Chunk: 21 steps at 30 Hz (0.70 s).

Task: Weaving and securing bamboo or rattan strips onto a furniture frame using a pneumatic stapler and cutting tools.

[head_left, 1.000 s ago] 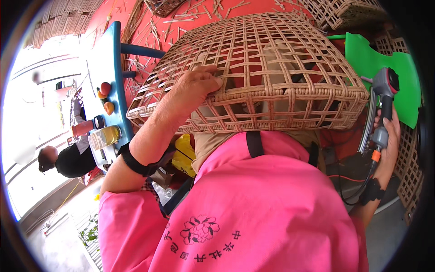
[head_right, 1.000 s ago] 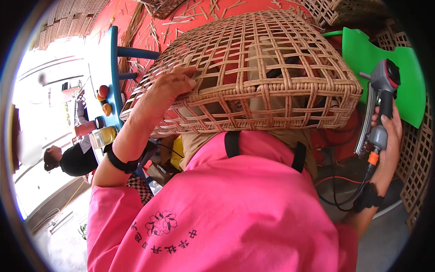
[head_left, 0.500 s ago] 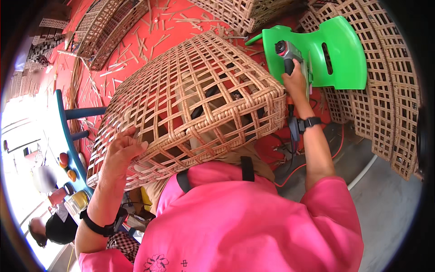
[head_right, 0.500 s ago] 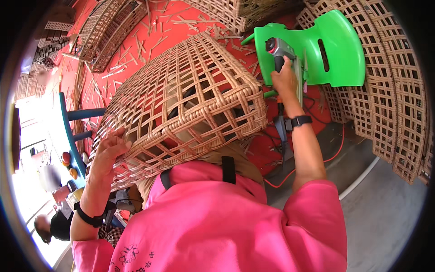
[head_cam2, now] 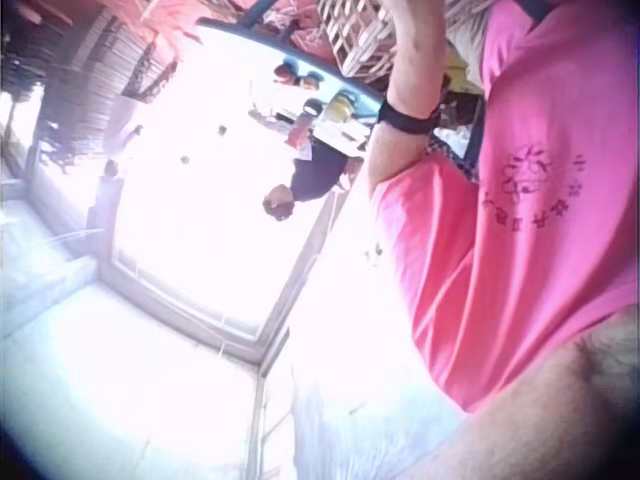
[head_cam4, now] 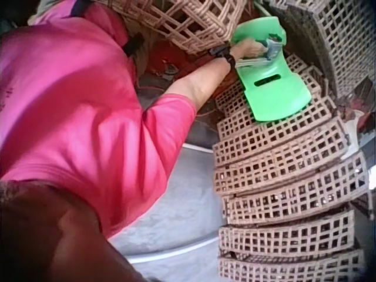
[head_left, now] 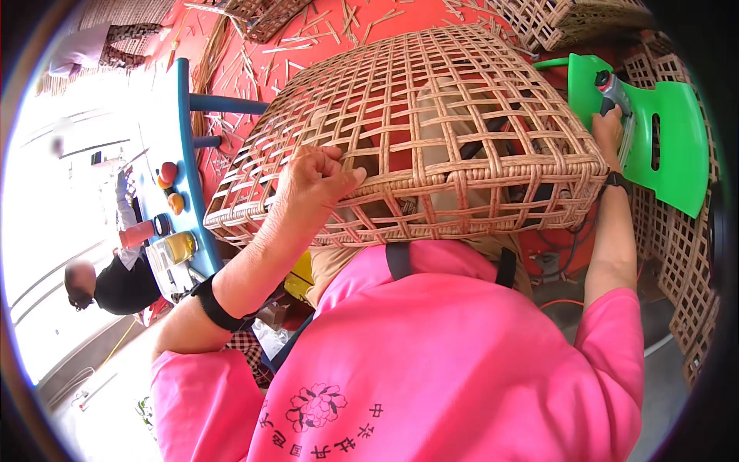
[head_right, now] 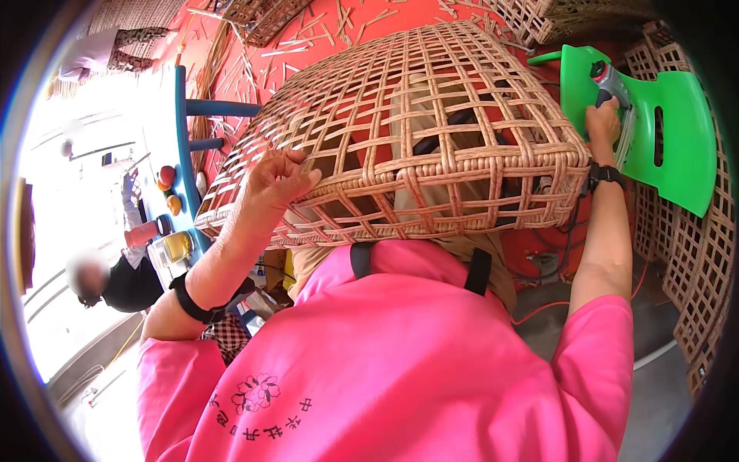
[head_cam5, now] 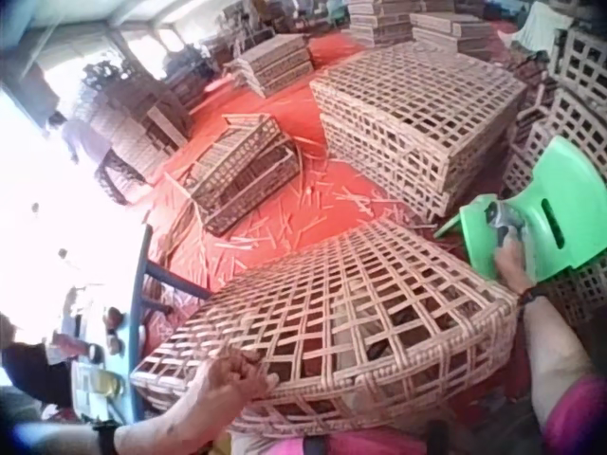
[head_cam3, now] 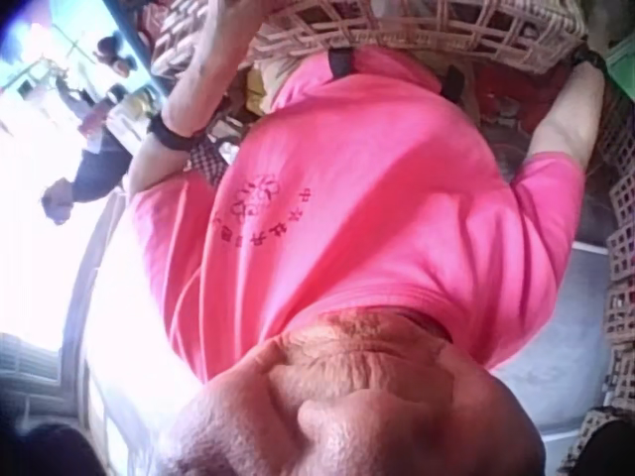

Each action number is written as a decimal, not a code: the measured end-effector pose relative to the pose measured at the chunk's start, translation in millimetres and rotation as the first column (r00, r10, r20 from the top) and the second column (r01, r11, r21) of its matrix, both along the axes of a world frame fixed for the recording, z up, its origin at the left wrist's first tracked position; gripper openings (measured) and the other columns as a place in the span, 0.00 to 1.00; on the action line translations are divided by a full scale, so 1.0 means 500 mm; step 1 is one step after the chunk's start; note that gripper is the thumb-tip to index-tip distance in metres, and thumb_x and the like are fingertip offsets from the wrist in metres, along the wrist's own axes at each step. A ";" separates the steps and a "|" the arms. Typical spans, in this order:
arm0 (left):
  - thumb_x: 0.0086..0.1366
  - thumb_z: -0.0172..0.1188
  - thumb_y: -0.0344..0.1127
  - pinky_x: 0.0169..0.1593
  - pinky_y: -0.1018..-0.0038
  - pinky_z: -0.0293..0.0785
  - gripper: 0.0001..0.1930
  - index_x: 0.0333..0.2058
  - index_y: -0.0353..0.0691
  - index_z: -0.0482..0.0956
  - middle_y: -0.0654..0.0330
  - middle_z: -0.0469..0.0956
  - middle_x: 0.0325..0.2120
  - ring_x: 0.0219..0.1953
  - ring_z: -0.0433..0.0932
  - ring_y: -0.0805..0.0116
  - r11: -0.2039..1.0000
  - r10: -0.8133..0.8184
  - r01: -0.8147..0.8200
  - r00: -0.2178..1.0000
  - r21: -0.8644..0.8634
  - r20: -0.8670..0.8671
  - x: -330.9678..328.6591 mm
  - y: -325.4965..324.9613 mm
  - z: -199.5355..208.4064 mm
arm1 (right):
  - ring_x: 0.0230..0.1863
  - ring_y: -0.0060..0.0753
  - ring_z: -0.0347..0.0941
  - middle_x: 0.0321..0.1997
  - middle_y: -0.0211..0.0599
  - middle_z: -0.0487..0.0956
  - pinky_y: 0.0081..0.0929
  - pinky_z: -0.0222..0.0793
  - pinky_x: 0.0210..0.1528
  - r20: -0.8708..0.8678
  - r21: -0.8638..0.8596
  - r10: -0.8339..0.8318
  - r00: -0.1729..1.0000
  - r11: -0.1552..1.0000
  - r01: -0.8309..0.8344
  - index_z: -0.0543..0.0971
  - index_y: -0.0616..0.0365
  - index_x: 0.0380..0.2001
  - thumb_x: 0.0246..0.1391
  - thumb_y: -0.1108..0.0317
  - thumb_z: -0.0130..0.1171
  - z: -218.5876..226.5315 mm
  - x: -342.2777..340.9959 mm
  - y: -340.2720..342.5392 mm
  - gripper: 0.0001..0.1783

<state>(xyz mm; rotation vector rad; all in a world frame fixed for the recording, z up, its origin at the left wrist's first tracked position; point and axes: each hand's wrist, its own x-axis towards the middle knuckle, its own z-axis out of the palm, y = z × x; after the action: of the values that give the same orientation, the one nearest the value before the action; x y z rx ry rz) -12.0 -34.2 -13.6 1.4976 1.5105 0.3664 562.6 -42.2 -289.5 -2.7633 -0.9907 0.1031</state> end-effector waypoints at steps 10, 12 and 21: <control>0.69 0.61 0.36 0.53 0.72 0.67 0.10 0.32 0.36 0.80 0.52 0.76 0.47 0.50 0.72 0.67 0.985 -0.039 0.070 0.980 0.157 -0.193 -0.010 -0.018 0.001 | 0.56 0.56 0.78 0.55 0.51 0.82 0.50 0.73 0.58 0.181 0.240 -0.149 0.972 0.965 0.103 0.79 0.52 0.58 0.59 0.53 0.61 -0.013 0.112 -0.119 0.26; 0.71 0.59 0.34 0.50 0.75 0.68 0.09 0.38 0.34 0.82 0.58 0.76 0.46 0.45 0.73 0.72 0.999 0.049 -0.049 0.999 -0.005 0.009 -0.013 -0.015 0.001 | 0.53 0.55 0.79 0.52 0.52 0.83 0.51 0.74 0.56 0.149 0.173 -0.217 0.965 0.966 0.190 0.81 0.52 0.56 0.57 0.57 0.62 -0.028 0.162 -0.166 0.24; 0.76 0.57 0.39 0.61 0.76 0.68 0.14 0.51 0.36 0.79 0.64 0.79 0.47 0.49 0.75 0.77 0.898 0.400 -0.435 0.870 0.069 0.288 -0.004 -0.038 0.019 | 0.54 0.62 0.76 0.55 0.47 0.82 0.55 0.72 0.54 -0.004 -0.081 -0.134 0.991 0.988 0.134 0.83 0.47 0.54 0.63 0.48 0.49 -0.167 0.377 -0.237 0.24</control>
<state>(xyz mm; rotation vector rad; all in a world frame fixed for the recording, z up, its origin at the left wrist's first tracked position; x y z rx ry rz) -14.0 -53.3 -3.9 1.1480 1.6067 0.9067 750.9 -160.6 -373.2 -2.8903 -0.8126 0.1375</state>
